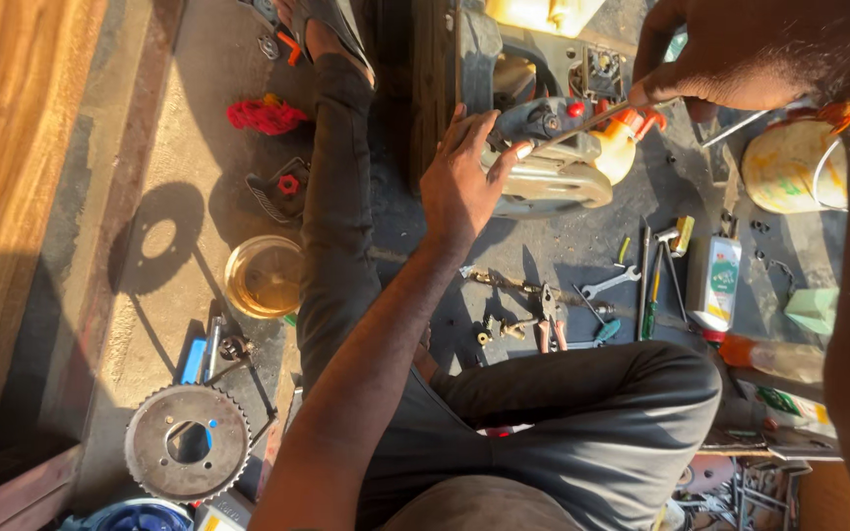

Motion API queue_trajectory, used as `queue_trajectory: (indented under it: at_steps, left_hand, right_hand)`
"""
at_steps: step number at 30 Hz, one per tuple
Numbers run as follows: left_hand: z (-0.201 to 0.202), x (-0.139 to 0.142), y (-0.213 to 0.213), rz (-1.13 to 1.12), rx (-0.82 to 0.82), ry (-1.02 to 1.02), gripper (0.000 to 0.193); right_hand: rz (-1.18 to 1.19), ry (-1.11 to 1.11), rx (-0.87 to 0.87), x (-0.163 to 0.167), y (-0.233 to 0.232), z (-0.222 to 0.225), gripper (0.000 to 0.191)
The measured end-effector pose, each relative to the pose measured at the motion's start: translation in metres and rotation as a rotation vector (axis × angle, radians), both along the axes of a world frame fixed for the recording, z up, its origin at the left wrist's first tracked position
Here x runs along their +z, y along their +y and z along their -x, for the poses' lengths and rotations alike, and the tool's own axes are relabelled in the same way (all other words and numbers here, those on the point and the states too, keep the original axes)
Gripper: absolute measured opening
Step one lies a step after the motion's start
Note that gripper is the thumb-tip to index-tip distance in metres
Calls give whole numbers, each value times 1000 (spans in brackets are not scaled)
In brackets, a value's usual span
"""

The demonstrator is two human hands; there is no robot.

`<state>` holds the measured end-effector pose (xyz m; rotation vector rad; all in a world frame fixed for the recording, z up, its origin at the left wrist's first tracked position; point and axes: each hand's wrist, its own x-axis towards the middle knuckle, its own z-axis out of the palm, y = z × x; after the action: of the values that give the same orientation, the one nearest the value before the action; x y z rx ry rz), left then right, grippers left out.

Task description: The person sits on the ground repairing a small engine with an attached fuel tank. They use pliers and wrenches to loosen fittings, handle a fuel hose, remove and reposition small metal parts, and work on the engine assembly by hand.

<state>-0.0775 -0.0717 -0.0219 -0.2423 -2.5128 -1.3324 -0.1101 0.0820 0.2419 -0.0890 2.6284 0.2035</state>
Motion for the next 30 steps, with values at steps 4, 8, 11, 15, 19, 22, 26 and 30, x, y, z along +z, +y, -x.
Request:
queue_trajectory:
  at_steps: [4, 8, 11, 15, 19, 22, 26, 30]
  left_hand:
    - [3, 2, -4, 27, -20, 19, 55]
    - [5, 1, -5, -11, -39, 45, 57]
    - [3, -3, -5, -55, -33, 30, 58]
    - [4, -8, -5, -21, -27, 47, 60]
    - [5, -9, -6, 19, -31, 32, 60]
    - [5, -7, -6, 43, -30, -6, 63]
    - [1, -7, -6, 27, -14, 40, 59]
    - [-1, -9, -2, -12, 9, 60, 58]
  right_hand:
    - [-148, 143, 351, -2, 16, -38, 17]
    - [-70, 104, -193, -15, 13, -111, 28]
    - [86, 357, -172, -35, 7, -161, 25]
    - [461, 440, -360, -58, 16, -179, 25]
    - [561, 460, -412, -66, 26, -183, 26]
    - [510, 495, -355, -66, 27, -185, 27]
    - [394, 424, -269, -59, 37, -177, 23]
    - [294, 314, -176, -45, 53, -156, 23]
